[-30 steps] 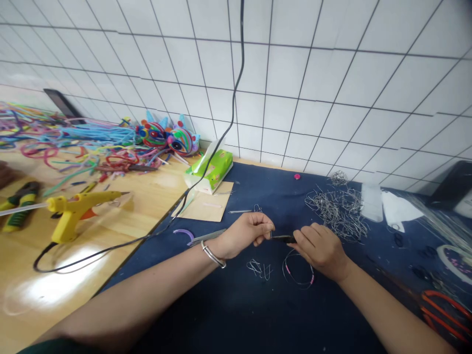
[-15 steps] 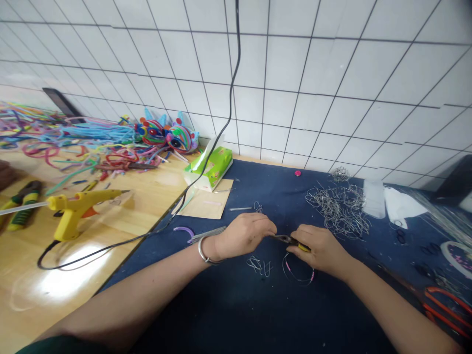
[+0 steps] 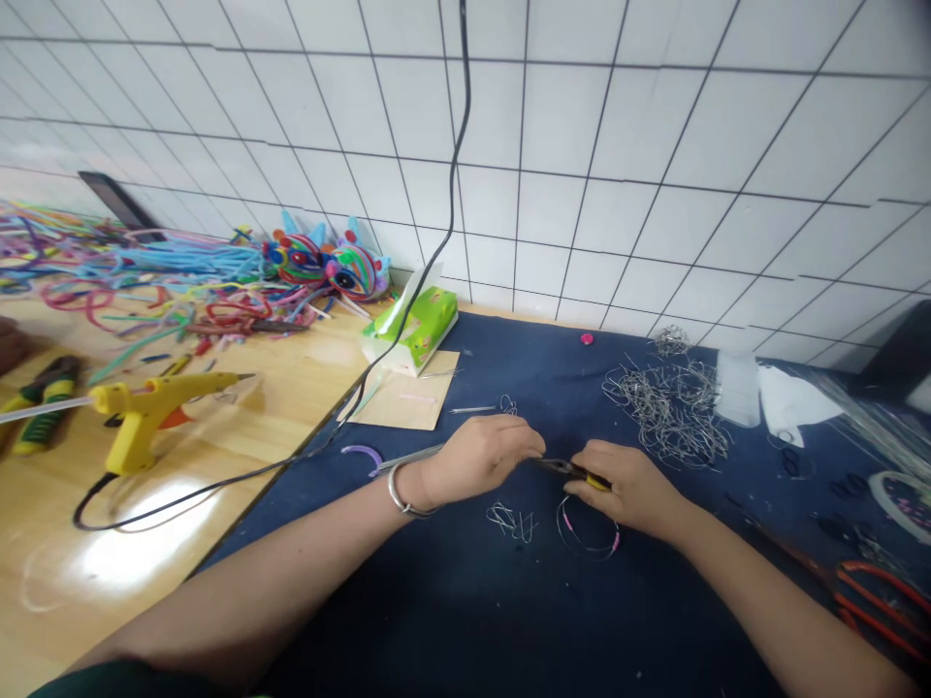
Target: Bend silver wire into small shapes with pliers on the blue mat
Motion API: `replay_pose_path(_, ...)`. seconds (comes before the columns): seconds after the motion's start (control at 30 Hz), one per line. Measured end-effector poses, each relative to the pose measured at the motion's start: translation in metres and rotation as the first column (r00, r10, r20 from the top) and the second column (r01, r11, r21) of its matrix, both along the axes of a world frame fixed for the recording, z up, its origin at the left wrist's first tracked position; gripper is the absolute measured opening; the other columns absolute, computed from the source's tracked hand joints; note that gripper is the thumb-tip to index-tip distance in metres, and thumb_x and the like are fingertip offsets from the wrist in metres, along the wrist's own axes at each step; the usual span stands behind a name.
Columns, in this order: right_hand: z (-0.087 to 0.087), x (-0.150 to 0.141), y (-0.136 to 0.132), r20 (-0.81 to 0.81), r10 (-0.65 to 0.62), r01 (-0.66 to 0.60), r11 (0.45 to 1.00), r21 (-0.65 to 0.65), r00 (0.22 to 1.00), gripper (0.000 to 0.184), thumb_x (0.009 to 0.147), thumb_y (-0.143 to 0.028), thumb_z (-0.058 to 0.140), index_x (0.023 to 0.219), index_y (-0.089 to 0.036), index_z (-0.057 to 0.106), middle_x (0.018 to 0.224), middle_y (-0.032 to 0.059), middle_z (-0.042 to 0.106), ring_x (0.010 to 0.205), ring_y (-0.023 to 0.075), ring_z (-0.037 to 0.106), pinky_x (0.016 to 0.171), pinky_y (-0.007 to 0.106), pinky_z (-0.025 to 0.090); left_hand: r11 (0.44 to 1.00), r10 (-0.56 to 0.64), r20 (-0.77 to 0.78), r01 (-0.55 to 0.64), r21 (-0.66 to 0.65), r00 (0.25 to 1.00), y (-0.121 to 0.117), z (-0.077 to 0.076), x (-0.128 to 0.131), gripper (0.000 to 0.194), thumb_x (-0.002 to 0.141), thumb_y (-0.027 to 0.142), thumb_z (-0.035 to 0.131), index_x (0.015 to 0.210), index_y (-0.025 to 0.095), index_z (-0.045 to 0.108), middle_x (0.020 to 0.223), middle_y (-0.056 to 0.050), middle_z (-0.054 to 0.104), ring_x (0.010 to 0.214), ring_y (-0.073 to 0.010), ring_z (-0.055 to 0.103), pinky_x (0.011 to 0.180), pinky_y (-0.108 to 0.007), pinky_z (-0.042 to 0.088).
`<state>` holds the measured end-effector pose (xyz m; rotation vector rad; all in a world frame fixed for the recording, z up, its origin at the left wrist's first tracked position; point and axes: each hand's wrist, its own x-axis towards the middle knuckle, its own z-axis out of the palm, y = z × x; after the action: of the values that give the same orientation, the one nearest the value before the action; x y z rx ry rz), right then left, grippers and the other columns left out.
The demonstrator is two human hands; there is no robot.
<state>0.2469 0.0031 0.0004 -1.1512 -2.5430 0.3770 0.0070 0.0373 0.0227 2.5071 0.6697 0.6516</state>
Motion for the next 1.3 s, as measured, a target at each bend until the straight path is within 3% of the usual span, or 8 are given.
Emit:
replay_pose_path(0.13,-0.007,-0.001,0.0,0.045,-0.032,0.027,0.994,0.101,0.998,0.019,0.082,-0.036,0.051,0.086,-0.018,0.057,0.074,0.0012,0.053,0.066,0.0108,0.049,0.06,0.022,0.038,0.994,0.054,0.065,-0.048,-0.103,0.996,0.003,-0.002,0.003,0.023,0.087,0.017,0.038,0.09,0.016,0.061,0.087,-0.006,0.062,0.083,-0.0149,0.055,0.077,-0.027,0.041)
replay_pose_path(0.23,-0.009,-0.003,-0.001,0.084,-0.07,0.048,0.97,0.237,0.994,0.017,0.082,-0.033,0.052,0.084,-0.017,0.057,0.076,0.0031,0.054,0.071,0.0132,0.05,0.063,0.025,0.038,0.945,0.18,0.116,-0.139,-0.297,0.977,0.006,-0.004,0.004,0.018,0.085,0.021,0.044,0.083,0.017,0.062,0.079,-0.004,0.061,0.074,-0.0128,0.054,0.069,-0.025,0.042)
replay_pose_path(0.33,-0.008,-0.004,-0.002,0.126,-0.129,0.069,0.914,0.399,0.984,0.016,0.082,-0.031,0.052,0.084,-0.016,0.057,0.075,0.0048,0.054,0.074,0.0154,0.049,0.065,0.027,0.038,0.789,0.32,0.103,-0.205,-0.579,0.942,0.008,-0.008,0.004,0.015,0.081,0.026,0.049,0.078,0.016,0.06,0.067,0.0,0.056,0.056,-0.009,0.049,0.053,-0.021,0.039)
replay_pose_path(0.43,-0.004,-0.003,-0.005,0.15,-0.166,0.057,0.834,0.549,0.975,0.018,0.082,-0.03,0.052,0.09,-0.015,0.057,0.074,0.0053,0.054,0.073,0.0161,0.048,0.064,0.029,0.036,0.591,0.395,0.111,-0.16,-0.791,0.912,0.008,-0.013,0.006,0.016,0.078,0.031,0.053,0.078,0.015,0.058,0.062,0.001,0.052,0.048,-0.0063,0.042,0.044,-0.018,0.033)
replay_pose_path(0.53,0.001,-0.002,-0.008,0.194,-0.147,-0.01,0.771,0.637,0.97,0.019,0.082,-0.03,0.053,0.094,-0.016,0.057,0.074,0.005,0.055,0.072,0.0158,0.048,0.063,0.029,0.035,0.447,0.433,0.162,-0.055,-0.893,0.887,0.006,-0.016,0.008,0.018,0.075,0.032,0.057,0.076,0.014,0.056,0.059,0.003,0.05,0.044,-0.0045,0.038,0.041,-0.017,0.029)
replay_pose_path(0.67,0.004,-0.003,-0.012,0.258,-0.136,-0.082,0.723,0.686,0.957,0.018,0.082,-0.028,0.053,0.096,-0.017,0.058,0.077,0.0045,0.056,0.071,0.0149,0.047,0.062,0.03,0.033,0.327,0.454,0.196,0.042,-0.944,0.869,0.004,-0.018,0.01,0.018,0.073,0.03,0.06,0.075,0.013,0.057,0.058,0.003,0.048,0.041,-0.0031,0.035,0.04,-0.017,0.026)
replay_pose_path(0.9,0.004,-0.004,-0.012,0.278,-0.159,-0.089,0.702,0.707,0.947,0.017,0.081,-0.026,0.054,0.096,-0.018,0.057,0.078,0.0038,0.057,0.07,0.0146,0.047,0.06,0.03,0.032,0.239,0.446,0.196,0.095,-0.966,0.873,0.001,-0.017,0.008,0.019,0.073,0.03,0.061,0.078,0.012,0.059,0.06,0.002,0.049,0.04,-0.0018,0.034,0.04,-0.018,0.024)
replay_pose_path(1.3,0.004,-0.003,-0.012,0.278,-0.147,-0.094,0.711,0.697,0.949,0.016,0.082,-0.025,0.053,0.096,-0.018,0.056,0.077,0.0033,0.056,0.069,0.0143,0.046,0.061,0.03,0.032,0.197,0.426,0.21,0.136,-0.971,0.88,0.001,-0.018,0.009,0.017,0.073,0.028,0.062,0.077,0.012,0.058,0.058,0.003,0.049,0.039,-0.0018,0.035,0.04,-0.018,0.023)
